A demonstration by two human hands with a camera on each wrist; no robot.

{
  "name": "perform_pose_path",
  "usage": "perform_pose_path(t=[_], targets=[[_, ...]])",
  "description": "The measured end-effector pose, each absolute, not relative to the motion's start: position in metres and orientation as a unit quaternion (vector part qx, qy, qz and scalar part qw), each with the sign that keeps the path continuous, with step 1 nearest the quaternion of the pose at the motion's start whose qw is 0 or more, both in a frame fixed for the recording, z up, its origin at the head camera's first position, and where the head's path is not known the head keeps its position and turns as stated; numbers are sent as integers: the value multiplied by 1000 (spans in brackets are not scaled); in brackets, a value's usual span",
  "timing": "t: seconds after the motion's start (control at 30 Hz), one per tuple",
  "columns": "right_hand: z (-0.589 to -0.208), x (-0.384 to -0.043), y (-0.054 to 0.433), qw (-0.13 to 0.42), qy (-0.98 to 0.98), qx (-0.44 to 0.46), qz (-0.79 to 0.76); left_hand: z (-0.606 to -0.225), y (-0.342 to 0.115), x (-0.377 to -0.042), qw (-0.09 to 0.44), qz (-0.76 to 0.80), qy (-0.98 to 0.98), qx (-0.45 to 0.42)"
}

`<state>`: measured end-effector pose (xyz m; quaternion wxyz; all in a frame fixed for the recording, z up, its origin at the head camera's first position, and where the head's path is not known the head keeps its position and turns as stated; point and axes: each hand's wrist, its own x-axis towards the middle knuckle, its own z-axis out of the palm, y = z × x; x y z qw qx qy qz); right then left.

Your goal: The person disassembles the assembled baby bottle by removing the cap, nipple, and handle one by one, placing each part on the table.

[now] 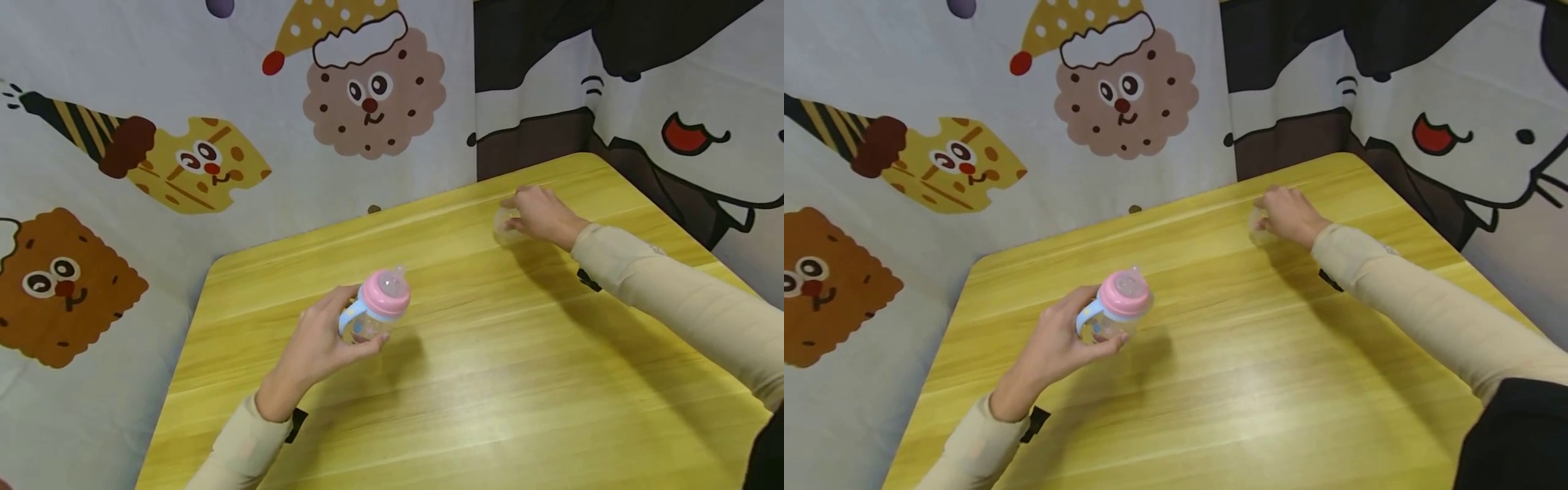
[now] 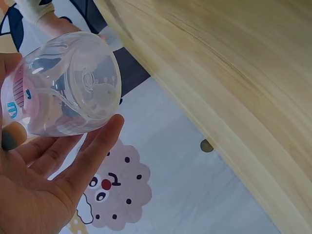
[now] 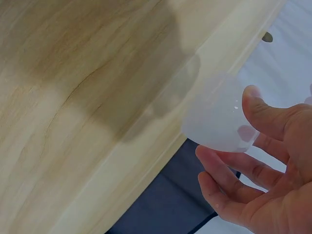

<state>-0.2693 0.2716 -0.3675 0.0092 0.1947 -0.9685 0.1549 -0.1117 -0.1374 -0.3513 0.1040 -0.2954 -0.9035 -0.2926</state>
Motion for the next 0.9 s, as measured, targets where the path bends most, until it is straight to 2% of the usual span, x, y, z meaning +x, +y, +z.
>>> perform_pose_path(t=[0.2, 0.43, 0.9], targets=[[-373, -278, 275, -11, -973, 176, 148, -356, -133, -115, 101, -307, -896, -304], [-383, -283, 273, 20, -973, 190, 130, -361, -130, -119, 111, -311, -888, -321], [-394, -285, 270, 43, -974, 193, 109, -367, -124, -124, 113, -314, -883, -331]])
